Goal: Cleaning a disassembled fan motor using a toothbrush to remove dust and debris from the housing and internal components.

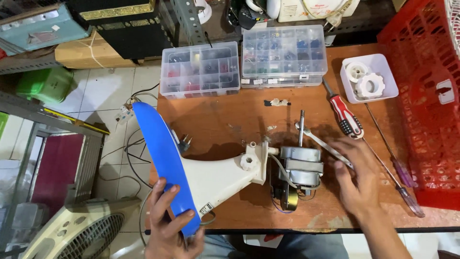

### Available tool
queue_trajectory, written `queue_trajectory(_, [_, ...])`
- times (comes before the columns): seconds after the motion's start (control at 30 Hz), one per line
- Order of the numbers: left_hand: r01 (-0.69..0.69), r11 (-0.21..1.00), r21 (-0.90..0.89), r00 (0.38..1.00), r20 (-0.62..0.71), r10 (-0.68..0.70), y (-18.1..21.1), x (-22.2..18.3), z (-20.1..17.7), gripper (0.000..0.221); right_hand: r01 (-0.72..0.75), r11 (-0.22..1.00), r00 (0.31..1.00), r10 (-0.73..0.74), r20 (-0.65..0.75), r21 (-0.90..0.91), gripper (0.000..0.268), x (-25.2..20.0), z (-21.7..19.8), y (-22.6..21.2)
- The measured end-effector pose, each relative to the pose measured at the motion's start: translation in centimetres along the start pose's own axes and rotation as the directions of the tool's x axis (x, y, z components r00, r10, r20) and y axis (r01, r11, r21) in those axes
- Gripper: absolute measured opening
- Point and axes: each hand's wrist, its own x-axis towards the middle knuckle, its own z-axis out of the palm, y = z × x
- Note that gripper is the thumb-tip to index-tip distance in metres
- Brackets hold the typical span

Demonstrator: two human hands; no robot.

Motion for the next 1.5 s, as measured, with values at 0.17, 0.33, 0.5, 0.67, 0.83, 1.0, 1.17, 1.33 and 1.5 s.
queue_trajectory(0.17, [0.036, 0.999, -0.016, 0.999, -0.019, -0.036, 0.4, 0.0, -0.1, 0.031, -0.694, 0.692, 0.677, 0.532, 0.508, 0.199, 0.101, 0.8, 0.2, -4.1])
queue_trajectory(0.33, [-0.019, 1.0, 0.023, 0.997, -0.076, 0.021, -0.5, -0.6, 0.8, 0.032, -0.741, 0.592, 0.647, 0.503, 0.573, 0.317, 0.108, -0.3, 1.9, -3.1])
queue_trajectory(0.5, [-0.067, 0.988, 0.141, 0.947, -0.302, 0.107, -2.3, -2.9, 2.2, 0.03, -0.621, 0.573, 0.782, 0.496, 0.377, 0.535, 0.109, -0.8, 3.2, -3.1])
queue_trajectory(0.67, [-0.128, 0.957, 0.261, 0.896, -0.383, 0.224, -4.5, -4.3, 2.3, 0.04, -0.322, 0.79, 0.946, 0.249, 0.207, 0.522, 0.108, -0.3, 4.0, -2.8])
queue_trajectory(0.83, [-0.079, 0.945, 0.317, 0.973, -0.181, 0.143, -3.5, -5.4, -0.4, 0.063, -0.01, 0.939, 0.995, -0.025, 0.098, 0.344, 0.105, 0.7, 4.2, -2.1])
queue_trajectory(1.0, [-0.06, 0.925, 0.375, 0.99, -0.097, 0.103, -3.6, -5.1, -1.2, 0.056, 0.135, 0.938, 0.99, -0.138, -0.015, 0.319, 0.108, 0.4, 5.2, -0.9])
queue_trajectory(1.17, [-0.051, 0.914, 0.402, 0.999, 0.015, 0.049, -4.0, -3.8, -3.3, 0.047, 0.174, 0.925, 0.984, -0.15, -0.097, 0.338, 0.107, 0.0, 6.0, -1.3])
queue_trajectory(1.33, [-0.025, 0.892, 0.451, 0.994, -0.083, 0.07, -1.1, 1.6, -5.4, 0.031, 0.19, 0.937, 0.978, -0.155, -0.139, 0.292, 0.106, -0.6, 6.6, -1.4])
queue_trajectory(1.5, [-0.01, 0.965, 0.263, 0.932, 0.352, -0.086, 6.7, 13.1, -1.8, 0.074, 0.24, 0.91, 0.966, -0.19, -0.174, 0.338, 0.103, -0.7, 6.8, -1.4])
